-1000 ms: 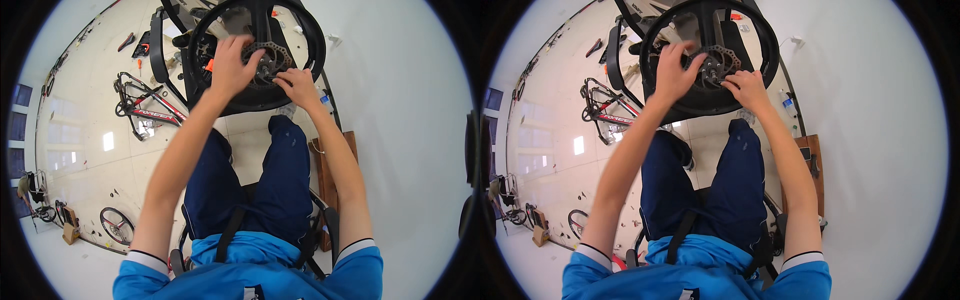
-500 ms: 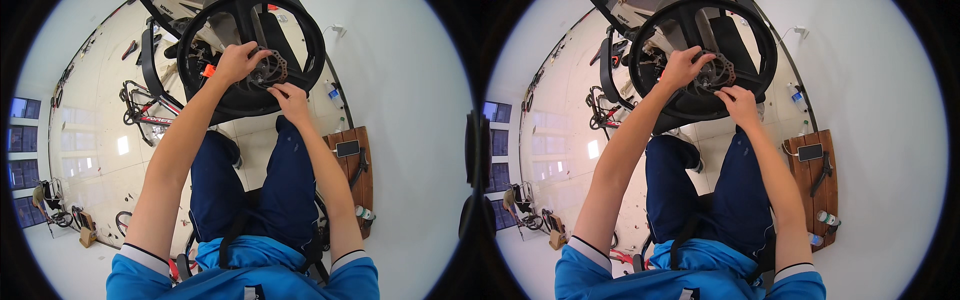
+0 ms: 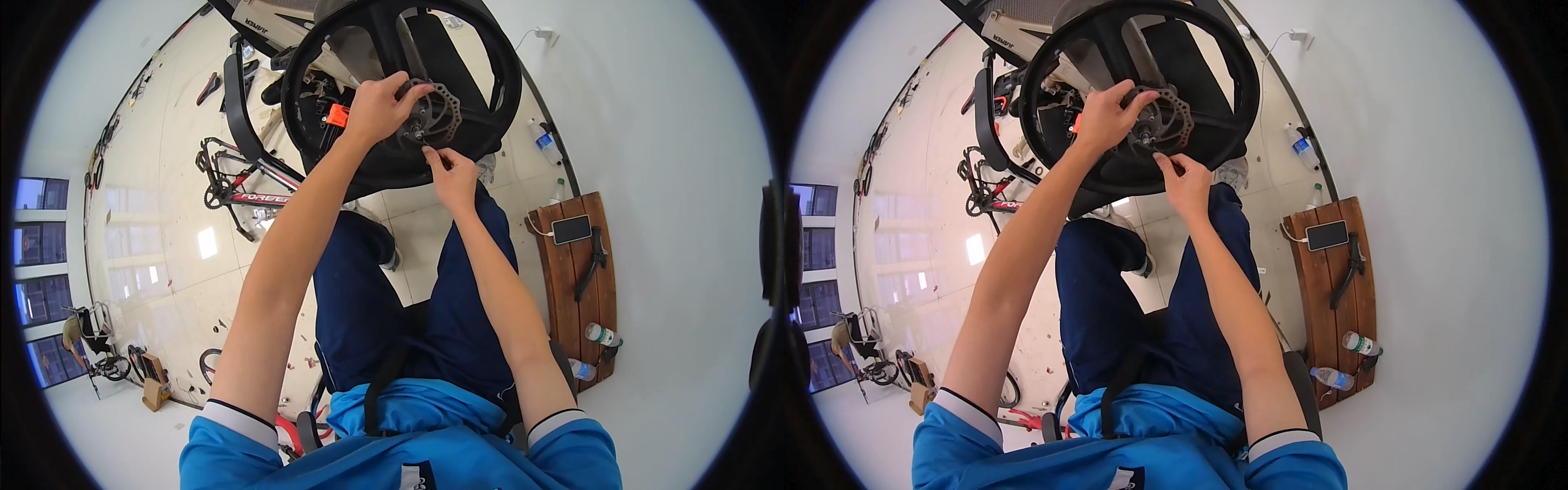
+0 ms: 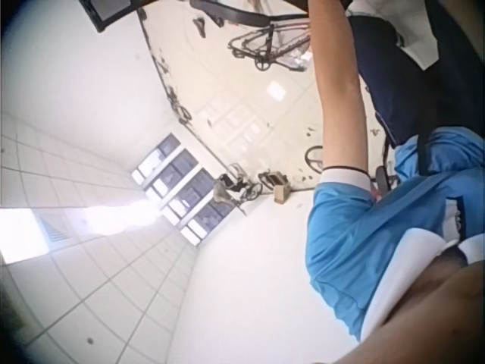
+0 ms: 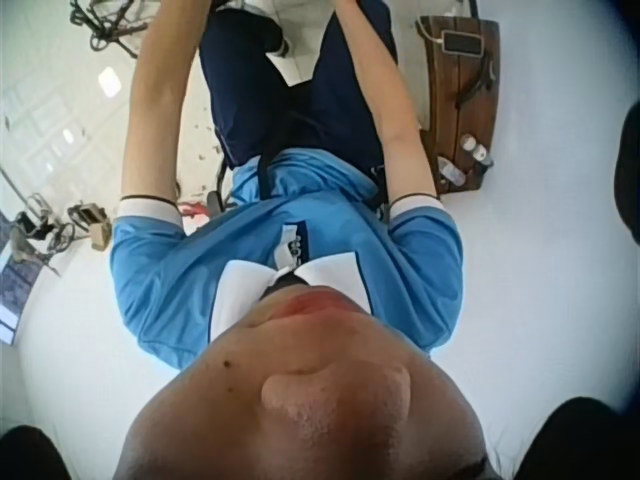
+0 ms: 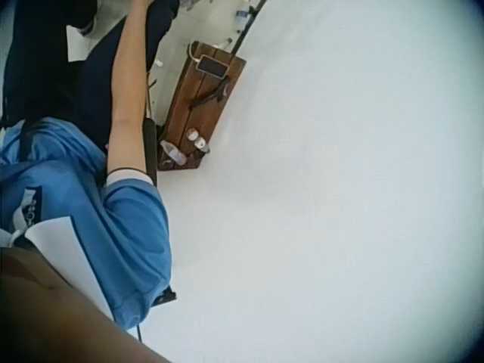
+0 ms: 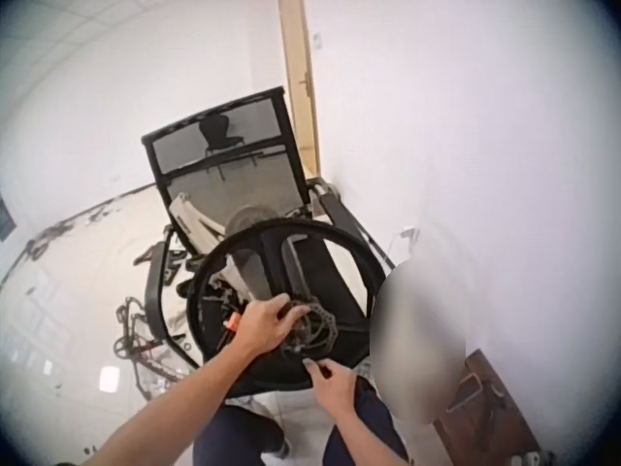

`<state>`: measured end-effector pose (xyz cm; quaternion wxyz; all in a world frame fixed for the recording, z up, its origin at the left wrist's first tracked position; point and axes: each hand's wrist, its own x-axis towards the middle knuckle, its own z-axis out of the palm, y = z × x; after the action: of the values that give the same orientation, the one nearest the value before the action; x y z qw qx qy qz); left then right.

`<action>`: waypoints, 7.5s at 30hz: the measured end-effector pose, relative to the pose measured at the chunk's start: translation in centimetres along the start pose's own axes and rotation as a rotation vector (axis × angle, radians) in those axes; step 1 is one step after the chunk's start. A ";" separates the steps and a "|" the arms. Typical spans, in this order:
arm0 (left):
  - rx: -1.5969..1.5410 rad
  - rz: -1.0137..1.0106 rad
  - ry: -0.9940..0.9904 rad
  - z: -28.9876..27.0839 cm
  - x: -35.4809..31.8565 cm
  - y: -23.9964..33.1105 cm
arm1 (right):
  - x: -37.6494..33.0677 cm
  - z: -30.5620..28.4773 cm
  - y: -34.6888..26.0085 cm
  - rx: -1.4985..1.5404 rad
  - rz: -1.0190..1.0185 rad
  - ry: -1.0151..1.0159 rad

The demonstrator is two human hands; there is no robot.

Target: The person uses a hex key to tighten bolts on a bicycle disc brake rotor mounted on a hub. They repeatedly insert the tool, turn it to secure the bolts, and check the rotor's alignment while seated.

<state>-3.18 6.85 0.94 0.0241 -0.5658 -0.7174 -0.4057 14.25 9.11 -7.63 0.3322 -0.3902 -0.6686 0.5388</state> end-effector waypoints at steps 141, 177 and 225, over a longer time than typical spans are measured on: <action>0.278 -0.404 -0.539 -2.7 5.9 0.6 | 6.9 -0.6 -13.2 -0.711 -0.859 -0.383; 0.283 -0.489 -0.523 -4.2 6.0 2.5 | 9.3 -2.1 -10.3 -0.778 -0.663 -0.080; 0.085 -0.467 -0.530 -3.3 7.0 0.1 | 12.4 -1.7 -16.5 -0.724 -0.986 -0.520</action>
<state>-7.04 10.32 6.65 -0.2328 -0.4707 -0.8249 -0.2093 7.14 18.92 9.17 0.2158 0.0171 -0.9660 0.1417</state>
